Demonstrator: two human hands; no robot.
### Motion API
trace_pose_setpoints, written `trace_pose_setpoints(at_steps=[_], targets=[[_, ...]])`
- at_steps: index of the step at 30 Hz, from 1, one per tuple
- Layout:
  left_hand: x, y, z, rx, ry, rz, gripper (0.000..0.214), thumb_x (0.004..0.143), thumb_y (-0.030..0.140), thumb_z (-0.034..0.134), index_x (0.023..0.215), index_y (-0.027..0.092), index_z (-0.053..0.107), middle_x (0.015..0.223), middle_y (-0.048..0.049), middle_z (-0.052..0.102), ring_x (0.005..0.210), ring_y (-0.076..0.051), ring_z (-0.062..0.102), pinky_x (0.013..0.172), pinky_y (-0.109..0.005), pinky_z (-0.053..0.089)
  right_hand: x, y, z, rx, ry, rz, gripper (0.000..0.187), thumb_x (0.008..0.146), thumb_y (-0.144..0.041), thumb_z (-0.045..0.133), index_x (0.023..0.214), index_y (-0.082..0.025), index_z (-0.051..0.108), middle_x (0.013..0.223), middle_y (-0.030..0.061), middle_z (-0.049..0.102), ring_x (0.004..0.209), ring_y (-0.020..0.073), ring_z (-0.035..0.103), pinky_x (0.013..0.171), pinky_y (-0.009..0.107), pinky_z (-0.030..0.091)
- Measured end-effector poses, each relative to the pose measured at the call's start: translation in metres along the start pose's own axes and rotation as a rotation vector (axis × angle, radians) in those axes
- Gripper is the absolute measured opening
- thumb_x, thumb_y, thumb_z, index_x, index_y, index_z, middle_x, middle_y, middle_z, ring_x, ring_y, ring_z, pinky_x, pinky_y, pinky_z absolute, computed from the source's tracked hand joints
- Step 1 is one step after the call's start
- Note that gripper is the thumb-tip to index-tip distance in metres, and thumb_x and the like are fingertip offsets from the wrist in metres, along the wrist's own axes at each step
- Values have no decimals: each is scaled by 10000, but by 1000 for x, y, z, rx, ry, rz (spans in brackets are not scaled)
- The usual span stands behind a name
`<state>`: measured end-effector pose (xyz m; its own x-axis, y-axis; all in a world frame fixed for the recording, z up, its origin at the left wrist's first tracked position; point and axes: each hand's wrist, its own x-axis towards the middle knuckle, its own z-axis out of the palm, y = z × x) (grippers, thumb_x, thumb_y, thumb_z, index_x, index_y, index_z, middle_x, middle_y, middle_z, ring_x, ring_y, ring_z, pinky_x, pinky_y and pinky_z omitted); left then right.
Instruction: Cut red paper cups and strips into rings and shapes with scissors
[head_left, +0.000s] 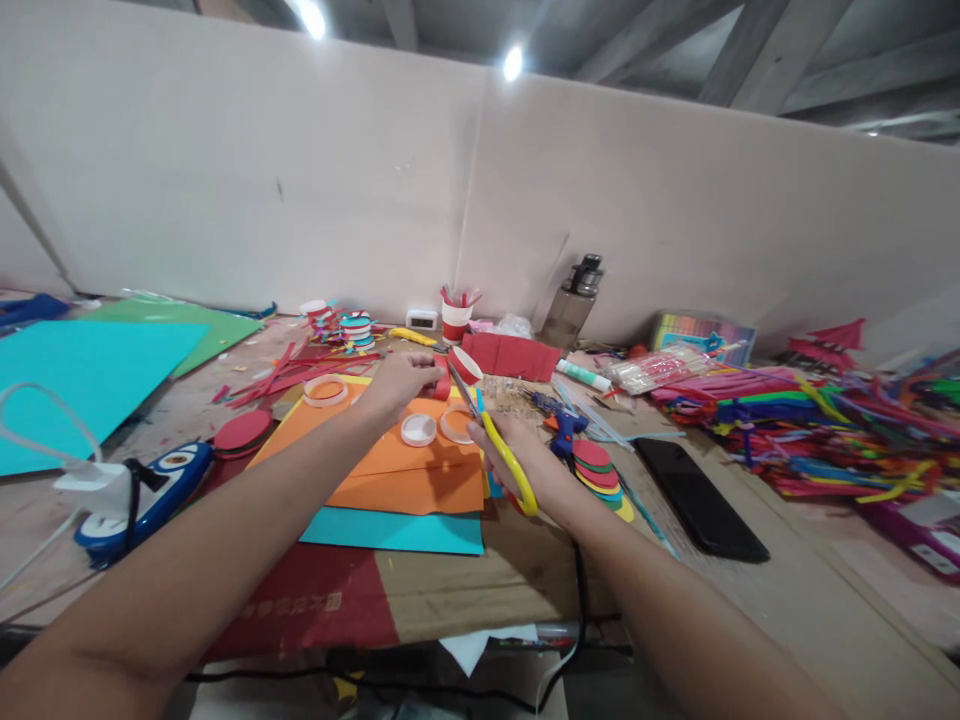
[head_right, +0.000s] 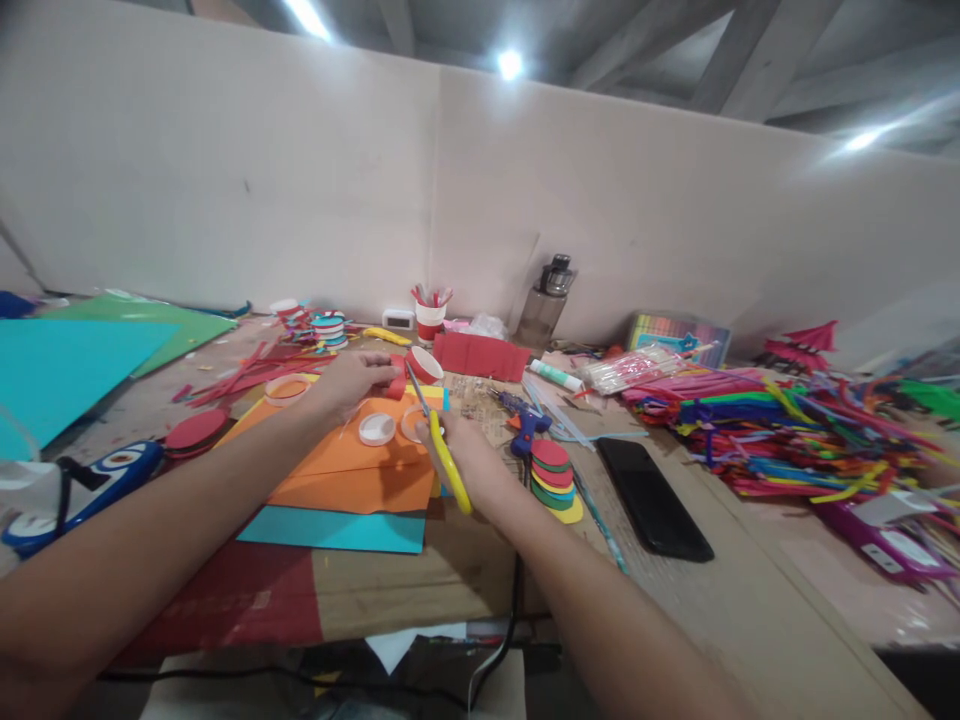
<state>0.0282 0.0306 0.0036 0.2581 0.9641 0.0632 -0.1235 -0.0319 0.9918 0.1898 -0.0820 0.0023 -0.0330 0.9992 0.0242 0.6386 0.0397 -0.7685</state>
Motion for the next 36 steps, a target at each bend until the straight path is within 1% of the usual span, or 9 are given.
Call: trace_pose_setpoints(at_steps=[5,10,14,20,25,27,30,34,36], targets=[[0,-1,-1,13,-15,-8,130,612,230,707,651,119,652,593,18,521,537,-65,468,569,-232,441,0,0,-4,10,-20,-2,311,846,-493,601,787,-190,564,543,-28,521,484,105,461,466,208,338],[-3,3,2,-16,-5,-37,159,621,227,705,724,107,687,610,12,552,546,-73,492,594,-247,469,-1,-1,-4,5,-27,2,305,858,-486,588,862,-183,619,549,-21,536,494,114,486,474,208,348],[-4,3,4,-34,22,-35,106,617,198,703,667,115,658,578,28,525,526,-62,468,577,-235,450,-2,-2,-1,0,-28,15,303,876,-468,555,868,-172,621,533,-22,540,474,110,480,454,203,335],[-3,-2,3,-63,-46,-30,192,589,201,744,754,113,700,706,-21,654,609,-92,566,635,-251,476,-3,-1,1,-10,-26,51,294,862,-458,563,838,-166,584,526,-34,535,449,87,450,436,192,306],[-2,-5,2,-97,-49,-31,297,560,173,765,846,108,724,811,-61,718,669,-124,625,676,-270,496,0,5,1,-20,-1,35,278,843,-439,580,747,-179,561,534,-17,544,462,91,450,441,202,299],[-2,-7,2,-104,-51,-24,311,561,166,768,863,110,723,828,-68,723,665,-124,627,667,-269,494,2,9,3,6,4,12,262,827,-429,601,734,-187,566,525,-13,539,470,101,460,447,208,300],[0,-11,2,-104,-54,-11,284,563,159,767,838,115,710,824,-66,717,653,-123,622,640,-265,485,5,14,5,50,12,-9,246,807,-428,625,741,-194,579,496,-19,518,466,107,461,446,209,298],[-1,-14,0,-96,-63,-6,285,568,155,753,846,113,701,778,-46,689,673,-129,616,641,-264,484,6,16,7,74,6,6,281,798,-468,630,766,-193,581,489,-33,509,439,94,435,424,198,288],[-1,-14,-3,-101,-40,-18,311,562,147,754,866,110,698,775,-37,680,688,-128,614,661,-266,488,4,15,8,95,2,19,307,813,-494,611,784,-191,574,497,-39,510,425,86,423,406,193,275]])
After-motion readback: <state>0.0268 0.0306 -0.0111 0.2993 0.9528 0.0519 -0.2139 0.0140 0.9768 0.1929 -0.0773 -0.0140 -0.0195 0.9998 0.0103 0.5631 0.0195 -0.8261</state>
